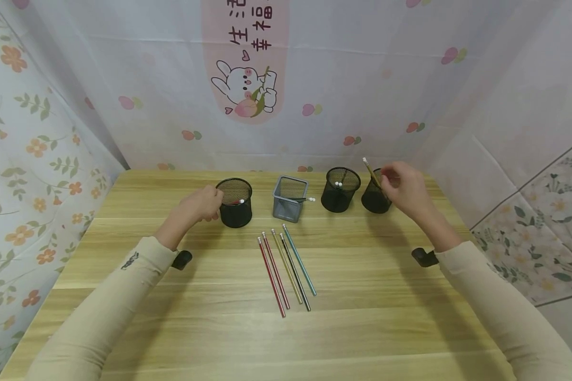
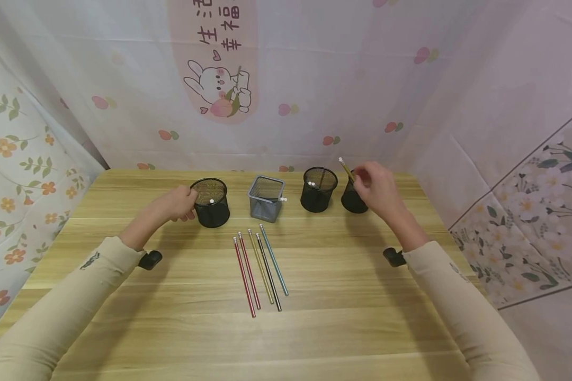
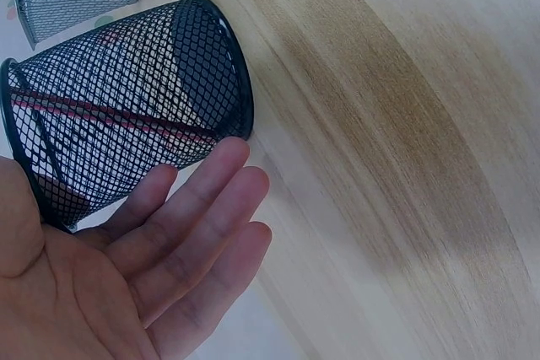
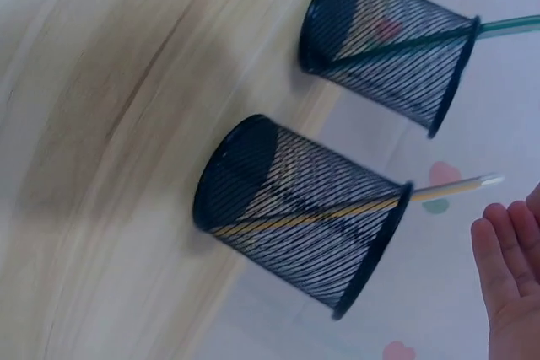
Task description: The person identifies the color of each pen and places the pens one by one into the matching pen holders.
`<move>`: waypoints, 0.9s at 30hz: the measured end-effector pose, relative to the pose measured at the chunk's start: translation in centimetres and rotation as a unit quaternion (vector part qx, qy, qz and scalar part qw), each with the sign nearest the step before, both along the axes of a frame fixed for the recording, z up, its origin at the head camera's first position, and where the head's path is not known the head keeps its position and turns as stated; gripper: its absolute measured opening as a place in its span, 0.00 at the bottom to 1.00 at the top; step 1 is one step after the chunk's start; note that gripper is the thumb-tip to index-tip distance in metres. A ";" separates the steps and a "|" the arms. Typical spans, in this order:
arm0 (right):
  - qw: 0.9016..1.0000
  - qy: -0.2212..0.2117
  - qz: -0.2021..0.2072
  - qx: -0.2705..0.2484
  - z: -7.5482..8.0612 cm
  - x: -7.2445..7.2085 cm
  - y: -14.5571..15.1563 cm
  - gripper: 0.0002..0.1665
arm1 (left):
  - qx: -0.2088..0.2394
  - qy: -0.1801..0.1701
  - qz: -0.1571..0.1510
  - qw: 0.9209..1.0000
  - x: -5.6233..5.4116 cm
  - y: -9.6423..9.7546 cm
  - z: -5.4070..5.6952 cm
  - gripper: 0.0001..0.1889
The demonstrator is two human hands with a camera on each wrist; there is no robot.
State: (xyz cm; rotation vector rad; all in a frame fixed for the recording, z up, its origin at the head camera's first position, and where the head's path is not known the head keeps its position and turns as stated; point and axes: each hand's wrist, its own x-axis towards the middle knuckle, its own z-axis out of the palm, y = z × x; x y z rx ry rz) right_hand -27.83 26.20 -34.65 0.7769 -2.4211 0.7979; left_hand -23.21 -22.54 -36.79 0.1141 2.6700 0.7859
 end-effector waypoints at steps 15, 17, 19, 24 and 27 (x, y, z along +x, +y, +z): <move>0.999 0.002 0.048 -0.010 0.4 2.3 -2.4 0.09 | 0.002 -0.004 0.002 1.000 0.2 0.1 0.1 0.28; 0.999 0.000 0.048 -0.005 0.5 2.6 -2.6 0.09 | 0.001 -0.003 0.003 1.000 0.1 0.1 0.1 0.28; 0.999 -0.001 0.049 -0.001 0.5 2.9 -2.9 0.10 | 0.001 -0.003 0.002 1.000 0.1 0.1 0.1 0.28; 0.998 -0.010 0.056 -0.001 0.5 3.7 -3.4 0.09 | 0.000 -0.009 -0.002 1.000 0.2 0.2 0.2 0.29; 0.998 -0.017 0.061 -0.002 0.4 4.1 -3.7 0.08 | -0.001 -0.010 -0.002 1.000 0.1 0.1 0.2 0.29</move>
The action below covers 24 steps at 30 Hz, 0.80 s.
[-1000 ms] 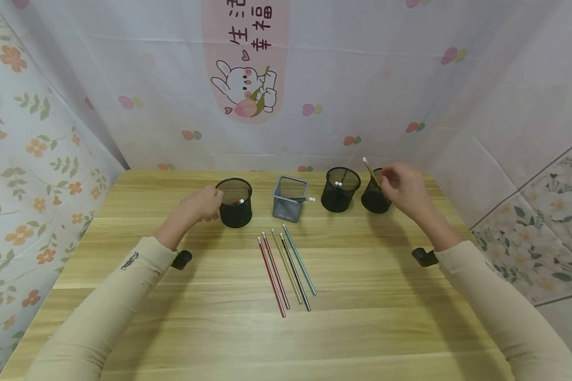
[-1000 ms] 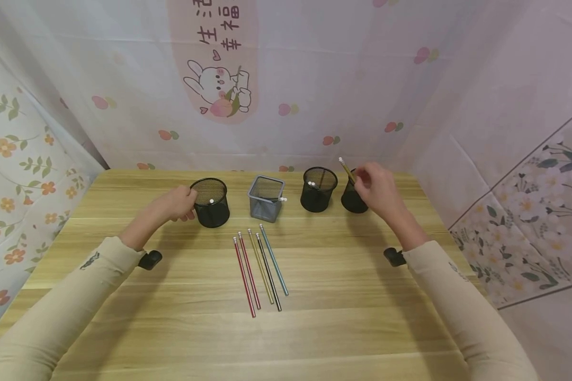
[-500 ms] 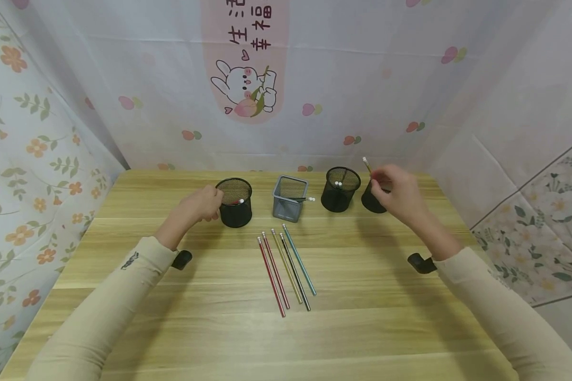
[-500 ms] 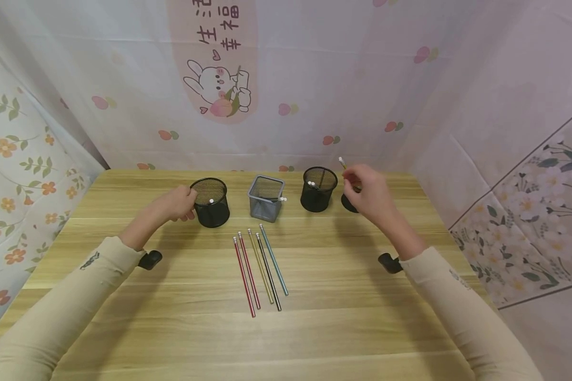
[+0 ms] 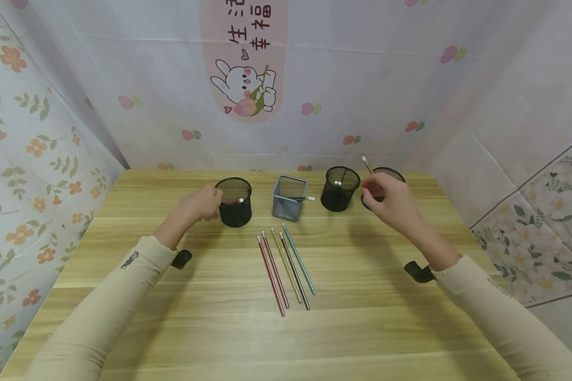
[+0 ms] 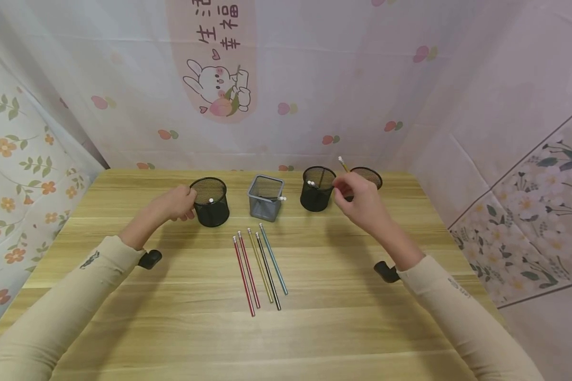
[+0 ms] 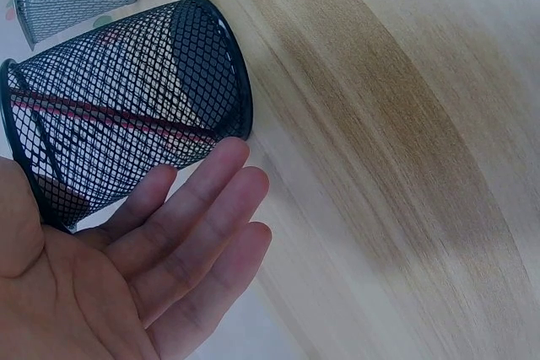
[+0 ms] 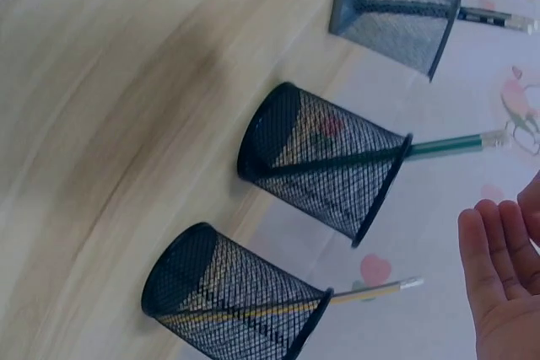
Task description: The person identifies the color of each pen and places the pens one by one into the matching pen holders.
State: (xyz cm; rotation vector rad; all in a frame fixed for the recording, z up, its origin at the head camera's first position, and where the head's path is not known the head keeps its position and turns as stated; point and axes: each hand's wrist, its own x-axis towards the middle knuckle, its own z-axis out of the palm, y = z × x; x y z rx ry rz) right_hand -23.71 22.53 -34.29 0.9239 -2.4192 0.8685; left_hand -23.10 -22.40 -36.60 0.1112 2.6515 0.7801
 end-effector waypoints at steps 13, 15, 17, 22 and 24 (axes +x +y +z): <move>0.996 -0.074 0.015 0.039 -1.1 1.4 -1.4 0.05 | -0.002 -0.006 -0.002 1.000 0.0 0.0 0.2 0.29; 0.994 -0.094 0.018 0.044 -1.4 1.6 -1.7 0.05 | -0.004 -0.004 0.000 1.000 0.0 0.0 0.1 0.29; 0.993 -0.107 0.021 0.051 -1.6 1.7 -1.9 0.04 | -0.006 -0.003 0.003 1.000 0.0 0.1 0.1 0.29; 0.987 -0.141 0.027 0.070 -2.2 2.2 -2.5 0.04 | 0.002 -0.005 0.001 1.000 0.1 0.1 0.2 0.29; 0.984 -0.154 0.030 0.080 -2.4 2.4 -2.7 0.03 | 0.002 -0.006 -0.001 1.000 0.1 0.1 0.2 0.28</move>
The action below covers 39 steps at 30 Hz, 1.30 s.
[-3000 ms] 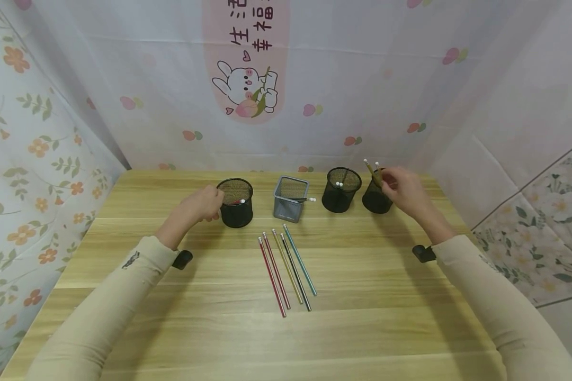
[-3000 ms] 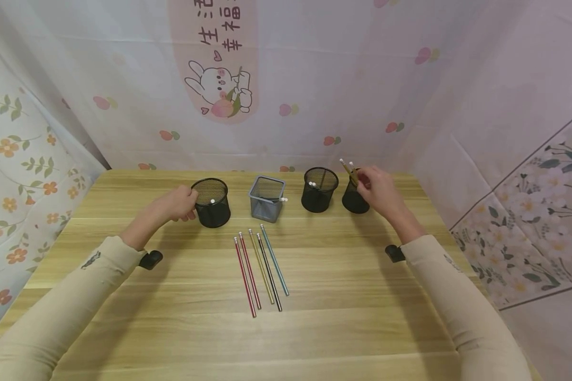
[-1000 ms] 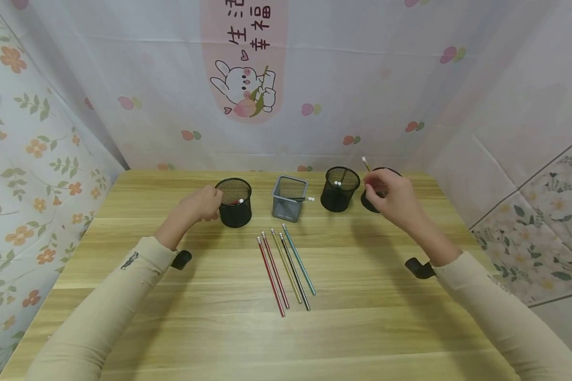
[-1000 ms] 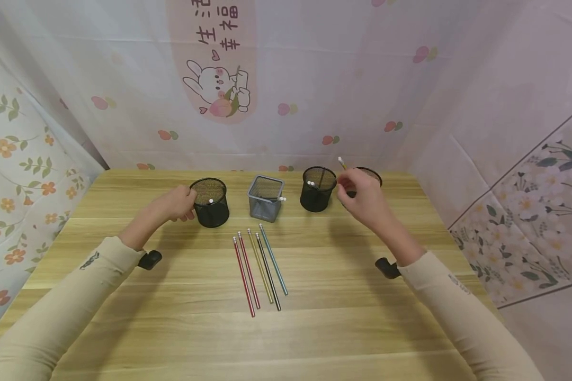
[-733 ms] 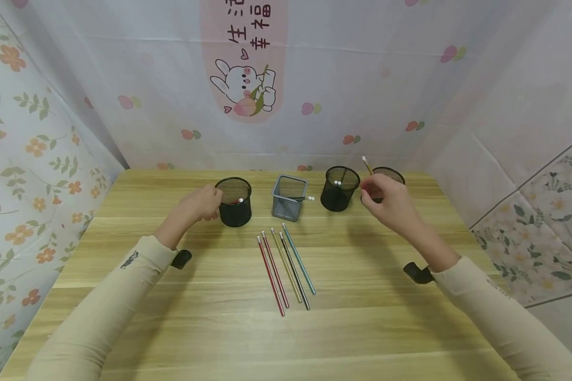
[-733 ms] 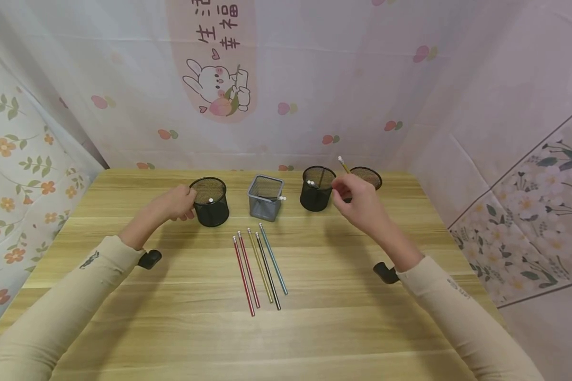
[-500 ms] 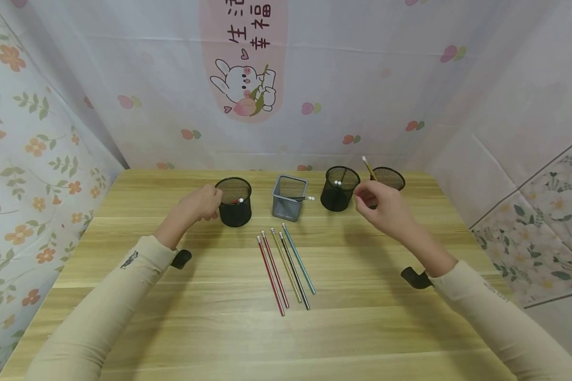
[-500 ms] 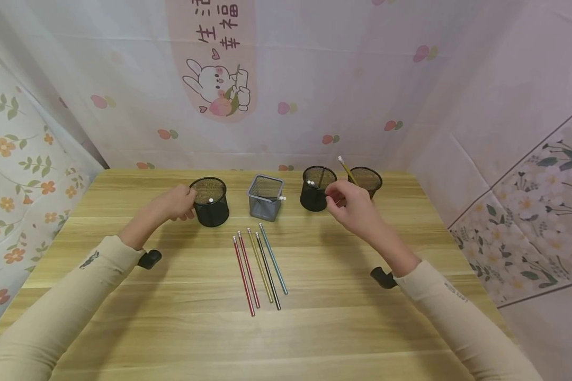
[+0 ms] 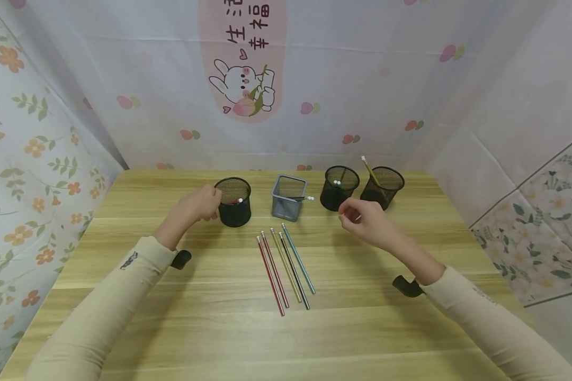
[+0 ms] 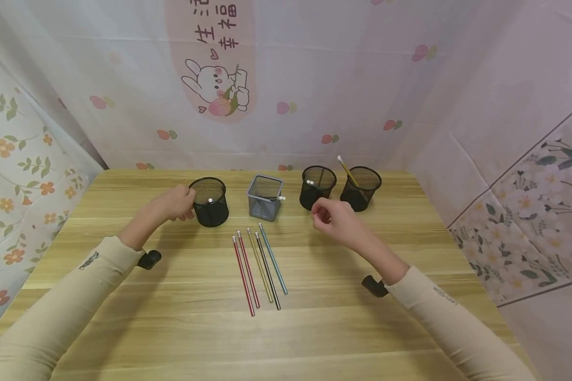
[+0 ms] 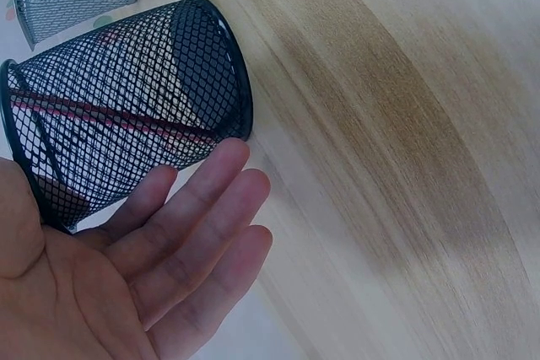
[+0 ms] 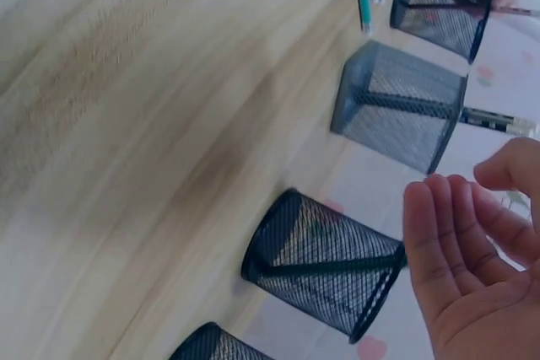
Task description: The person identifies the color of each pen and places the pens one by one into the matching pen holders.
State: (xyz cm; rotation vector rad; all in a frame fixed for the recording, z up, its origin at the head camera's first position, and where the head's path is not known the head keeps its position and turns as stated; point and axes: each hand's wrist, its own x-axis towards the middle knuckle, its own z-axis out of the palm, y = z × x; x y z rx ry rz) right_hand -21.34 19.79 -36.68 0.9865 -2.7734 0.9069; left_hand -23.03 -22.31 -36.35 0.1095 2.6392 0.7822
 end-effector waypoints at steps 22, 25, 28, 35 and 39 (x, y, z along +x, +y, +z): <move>0.996 -0.071 0.030 0.052 -3.3 1.3 -3.6 0.04 | -0.014 0.008 0.002 1.000 -0.1 -0.1 -0.2 0.29; 0.996 -0.073 0.033 0.049 -3.6 1.5 -4.1 0.03 | -0.014 0.009 0.005 1.000 -0.1 -0.1 -0.3 0.29; 0.995 -0.078 0.038 0.045 -3.9 1.6 -4.6 0.03 | -0.014 0.010 0.007 1.000 0.0 -0.1 -0.3 0.29; 0.995 -0.090 0.042 0.032 -4.2 2.0 -6.0 0.04 | -0.010 0.011 0.007 1.000 -0.1 -0.1 -0.3 0.29; 0.993 -0.102 0.042 0.030 -4.4 2.1 -6.9 0.04 | -0.009 0.009 0.007 1.000 -0.1 -0.1 -0.3 0.29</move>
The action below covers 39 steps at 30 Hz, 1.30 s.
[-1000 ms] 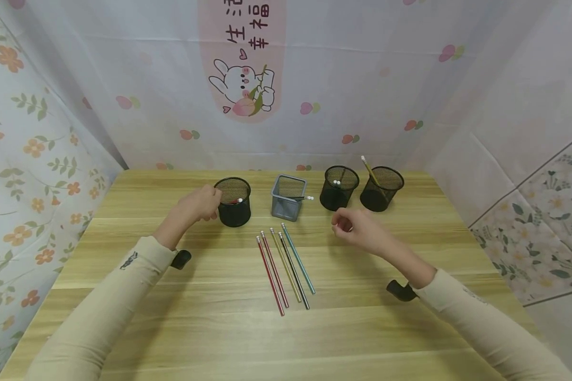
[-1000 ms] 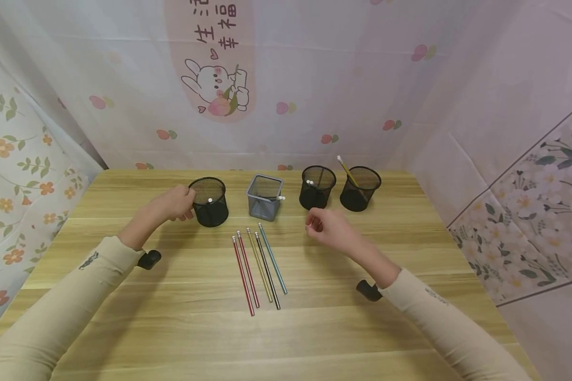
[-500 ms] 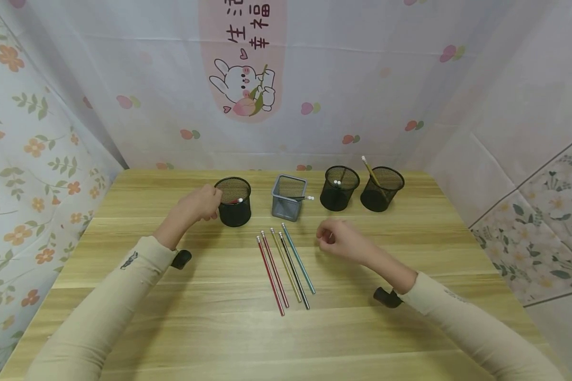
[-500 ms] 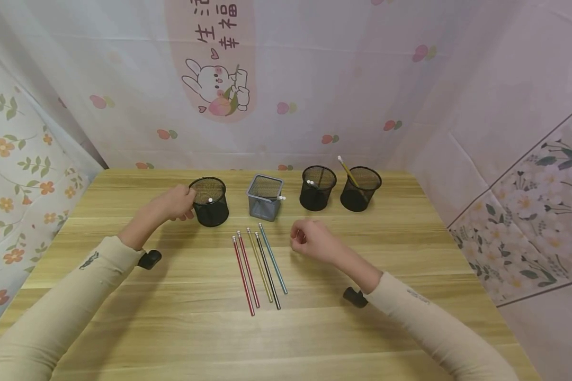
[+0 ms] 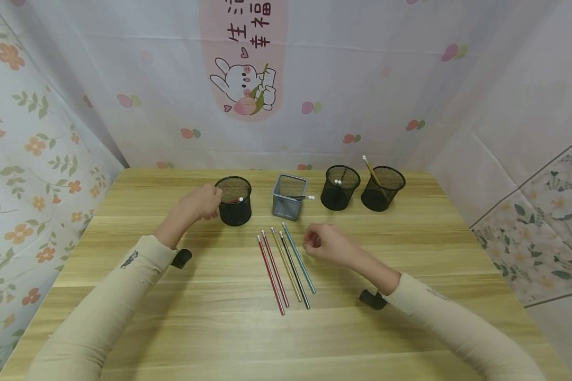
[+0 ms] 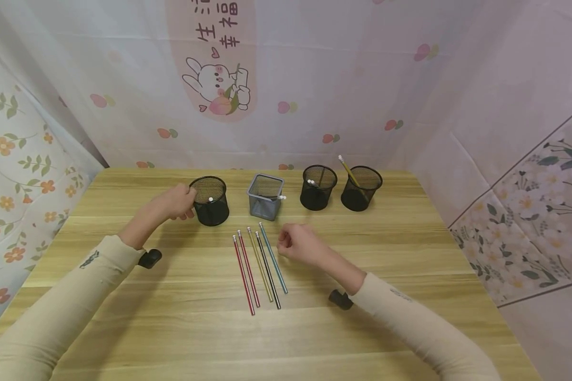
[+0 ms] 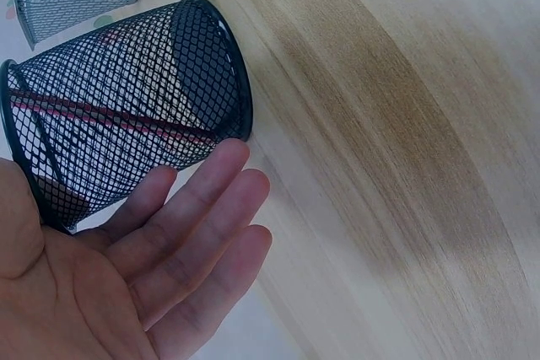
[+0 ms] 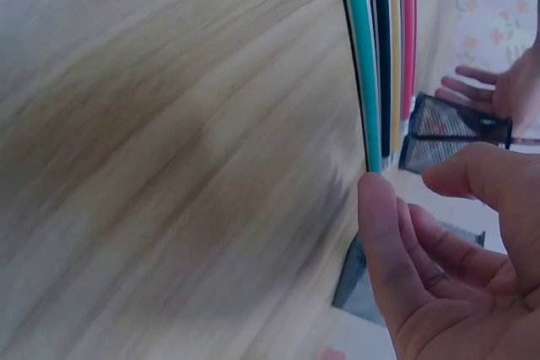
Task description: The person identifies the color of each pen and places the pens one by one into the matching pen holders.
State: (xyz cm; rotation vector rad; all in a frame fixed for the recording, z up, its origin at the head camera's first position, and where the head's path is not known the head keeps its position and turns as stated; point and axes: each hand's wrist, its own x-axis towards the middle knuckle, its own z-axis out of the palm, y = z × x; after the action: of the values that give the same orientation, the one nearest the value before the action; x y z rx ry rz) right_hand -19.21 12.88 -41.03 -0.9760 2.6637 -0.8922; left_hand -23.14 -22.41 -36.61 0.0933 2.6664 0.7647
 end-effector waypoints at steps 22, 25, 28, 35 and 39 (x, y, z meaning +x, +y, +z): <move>0.998 -0.029 -0.039 0.049 -1.0 0.0 -2.9 0.10 | 0.002 -0.002 -0.002 1.000 -0.1 0.0 -0.1 0.29; 0.996 -0.036 -0.050 0.061 -0.8 0.1 -3.1 0.12 | 0.003 -0.001 -0.003 1.000 -0.1 0.0 -0.1 0.29; 0.995 -0.042 -0.057 0.074 -0.6 0.2 -3.2 0.13 | 0.004 -0.002 -0.004 1.000 -0.1 0.0 -0.1 0.29; 0.993 -0.037 -0.054 0.094 -0.4 0.2 -3.6 0.15 | 0.005 -0.002 -0.001 1.000 0.1 0.1 0.1 0.28; 0.992 -0.040 -0.061 0.102 -0.4 0.2 -3.7 0.15 | 0.003 0.000 0.000 1.000 0.2 0.1 0.2 0.28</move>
State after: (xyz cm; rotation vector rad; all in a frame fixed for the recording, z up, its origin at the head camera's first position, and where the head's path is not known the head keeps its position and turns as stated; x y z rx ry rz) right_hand -19.01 9.19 -41.45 -0.7231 2.7029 -0.6479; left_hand -22.93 -22.29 -36.43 0.0949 2.6641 0.7742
